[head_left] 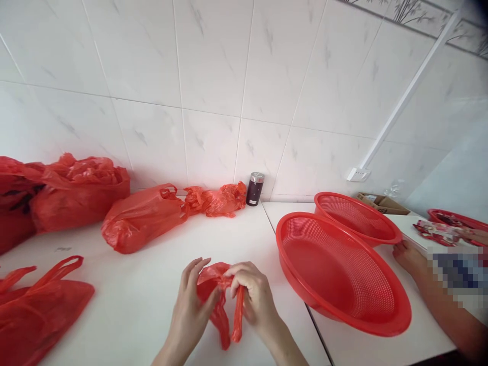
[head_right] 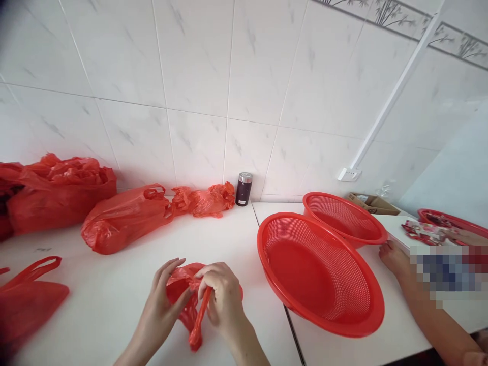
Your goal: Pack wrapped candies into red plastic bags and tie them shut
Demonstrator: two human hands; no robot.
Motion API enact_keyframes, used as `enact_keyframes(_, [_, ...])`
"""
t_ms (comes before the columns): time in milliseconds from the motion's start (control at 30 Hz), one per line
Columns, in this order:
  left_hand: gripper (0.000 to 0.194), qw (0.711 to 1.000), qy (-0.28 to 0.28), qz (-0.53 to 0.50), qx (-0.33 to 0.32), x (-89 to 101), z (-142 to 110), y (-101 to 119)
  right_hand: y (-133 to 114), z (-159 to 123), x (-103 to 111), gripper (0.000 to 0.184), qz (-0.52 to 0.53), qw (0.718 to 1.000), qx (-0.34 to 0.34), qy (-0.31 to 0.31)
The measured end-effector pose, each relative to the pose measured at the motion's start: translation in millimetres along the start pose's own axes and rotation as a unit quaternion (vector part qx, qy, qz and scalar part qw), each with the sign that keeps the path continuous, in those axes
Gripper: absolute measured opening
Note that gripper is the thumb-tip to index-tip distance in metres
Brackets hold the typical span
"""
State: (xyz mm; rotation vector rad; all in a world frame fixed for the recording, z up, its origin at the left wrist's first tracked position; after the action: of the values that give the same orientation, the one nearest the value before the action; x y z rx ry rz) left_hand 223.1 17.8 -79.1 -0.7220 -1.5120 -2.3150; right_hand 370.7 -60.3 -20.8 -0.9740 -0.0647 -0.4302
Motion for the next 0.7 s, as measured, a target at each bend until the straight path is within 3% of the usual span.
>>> enact_keyframes(100, [0.041,0.999,-0.001,-0.003,0.048,-2.8,11.9,-22.9,-3.0,-6.0,-6.8,0.025,-0.01,0.999,0.034,-0.035])
enact_keyframes(233, [0.036,0.991,0.008,0.03,0.127,32.2,41.3,-51.1,4.1,-7.7,18.6,0.028,-0.089,0.995,0.029,-0.026])
enact_keyframes(300, [0.035,0.987,0.001,0.042,0.158,48.0,47.1,-54.2,5.1,-4.6,35.1,0.032,-0.143,0.989,-0.001,-0.029])
enact_keyframes(400, [0.032,0.984,-0.036,0.038,0.172,55.0,42.6,-47.5,-10.7,2.0,47.7,0.039,-0.162,0.985,-0.047,-0.025])
enact_keyframes(500, [0.032,0.982,-0.071,0.023,0.173,49.7,32.0,-33.5,-42.1,7.7,33.9,0.042,-0.086,0.996,-0.033,-0.021])
enact_keyframes(567, [0.035,0.98,-0.108,-0.011,0.169,45.6,26.9,-19.9,-55.0,10.1,11.4,0.04,-0.072,0.994,-0.018,-0.078])
enact_keyframes(633, [0.035,0.973,-0.151,-0.07,0.159,45.1,24.1,-4.0,-51.3,10.6,-11.0,0.036,-0.139,0.976,-0.023,-0.165])
enact_keyframes(700, [0.032,0.961,-0.201,-0.13,0.138,49.4,22.2,10.1,-32.8,9.0,-22.8,0.03,-0.257,0.936,-0.04,-0.237])
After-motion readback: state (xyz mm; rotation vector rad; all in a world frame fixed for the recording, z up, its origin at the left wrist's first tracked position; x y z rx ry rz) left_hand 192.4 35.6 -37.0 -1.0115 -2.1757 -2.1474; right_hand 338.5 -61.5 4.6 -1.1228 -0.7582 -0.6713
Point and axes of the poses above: each hand's wrist, its own z-axis towards the middle knuckle, its own x-axis out of the back of the hand, y = z × x, the point moved 3 cm from there along z, towards the middle knuckle, and after that the axes turned 12 degrees about z, right-handed, at the moved point
